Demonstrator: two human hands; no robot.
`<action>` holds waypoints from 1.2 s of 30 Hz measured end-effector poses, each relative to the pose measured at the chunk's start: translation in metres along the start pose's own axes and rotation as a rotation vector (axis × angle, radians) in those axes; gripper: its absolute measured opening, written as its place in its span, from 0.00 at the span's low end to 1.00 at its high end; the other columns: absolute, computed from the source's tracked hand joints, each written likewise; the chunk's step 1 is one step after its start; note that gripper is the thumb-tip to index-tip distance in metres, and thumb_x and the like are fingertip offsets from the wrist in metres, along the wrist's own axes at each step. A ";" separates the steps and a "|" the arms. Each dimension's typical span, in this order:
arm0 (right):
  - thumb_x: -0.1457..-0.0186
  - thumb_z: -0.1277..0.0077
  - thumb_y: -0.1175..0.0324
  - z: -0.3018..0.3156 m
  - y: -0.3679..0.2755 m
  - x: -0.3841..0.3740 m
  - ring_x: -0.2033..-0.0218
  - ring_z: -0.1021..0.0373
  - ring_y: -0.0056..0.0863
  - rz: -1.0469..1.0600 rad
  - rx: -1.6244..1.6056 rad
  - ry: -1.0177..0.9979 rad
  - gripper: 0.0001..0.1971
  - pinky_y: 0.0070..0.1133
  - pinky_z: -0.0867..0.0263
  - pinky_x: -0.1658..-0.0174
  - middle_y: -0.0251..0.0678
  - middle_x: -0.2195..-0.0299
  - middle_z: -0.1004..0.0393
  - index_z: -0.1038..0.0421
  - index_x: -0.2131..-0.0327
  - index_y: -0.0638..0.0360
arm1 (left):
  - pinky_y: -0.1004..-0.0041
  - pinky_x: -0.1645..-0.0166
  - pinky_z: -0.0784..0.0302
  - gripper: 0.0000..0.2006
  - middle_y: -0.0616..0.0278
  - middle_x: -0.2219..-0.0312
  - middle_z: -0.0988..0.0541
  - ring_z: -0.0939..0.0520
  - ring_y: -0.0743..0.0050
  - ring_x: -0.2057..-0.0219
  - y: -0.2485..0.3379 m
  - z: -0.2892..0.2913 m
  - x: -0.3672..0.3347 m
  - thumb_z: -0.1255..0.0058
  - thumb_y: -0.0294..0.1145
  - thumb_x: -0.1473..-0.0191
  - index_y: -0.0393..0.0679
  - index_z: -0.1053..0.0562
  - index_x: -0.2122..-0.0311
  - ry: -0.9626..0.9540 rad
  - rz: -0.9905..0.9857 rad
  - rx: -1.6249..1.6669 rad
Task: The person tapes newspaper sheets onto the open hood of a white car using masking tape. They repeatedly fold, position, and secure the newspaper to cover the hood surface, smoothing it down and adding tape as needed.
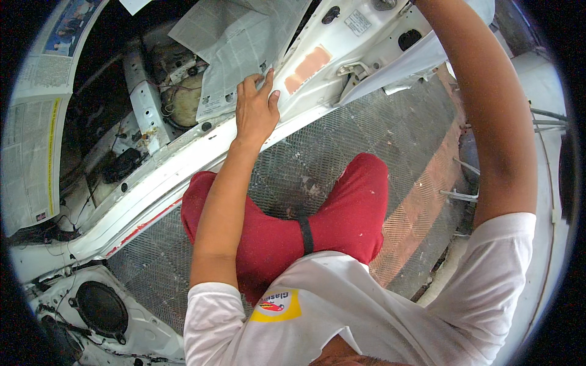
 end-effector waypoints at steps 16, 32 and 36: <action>0.43 0.38 0.71 0.016 0.004 -0.003 0.62 0.19 0.52 -0.082 -0.013 -0.194 0.05 0.44 0.25 0.56 0.51 0.68 0.17 0.18 0.65 0.60 | 0.55 0.38 0.26 0.31 0.50 0.51 0.24 0.23 0.48 0.48 -0.002 0.001 -0.008 0.45 0.35 0.31 0.54 0.34 0.24 -0.110 0.112 0.267; 0.44 0.42 0.73 0.003 0.025 -0.004 0.58 0.17 0.52 0.082 -0.049 -0.093 0.06 0.43 0.23 0.54 0.52 0.66 0.15 0.16 0.66 0.59 | 0.54 0.37 0.25 0.35 0.49 0.48 0.25 0.23 0.47 0.45 0.017 -0.001 -0.004 0.42 0.29 0.34 0.56 0.36 0.23 -0.103 0.137 0.097; 0.42 0.44 0.74 0.009 0.028 0.002 0.55 0.17 0.53 0.157 -0.106 -0.017 0.09 0.44 0.23 0.51 0.51 0.61 0.15 0.17 0.59 0.58 | 0.52 0.32 0.30 0.36 0.43 0.42 0.27 0.25 0.44 0.40 0.030 -0.008 -0.004 0.42 0.29 0.33 0.49 0.38 0.22 -0.014 0.128 0.021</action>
Point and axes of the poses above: each hand's wrist, its own x-axis away from the middle knuckle, its own z-axis out of the back of the hand, y = z × x, the point moved 2 cm from there along -x, towards the middle knuckle
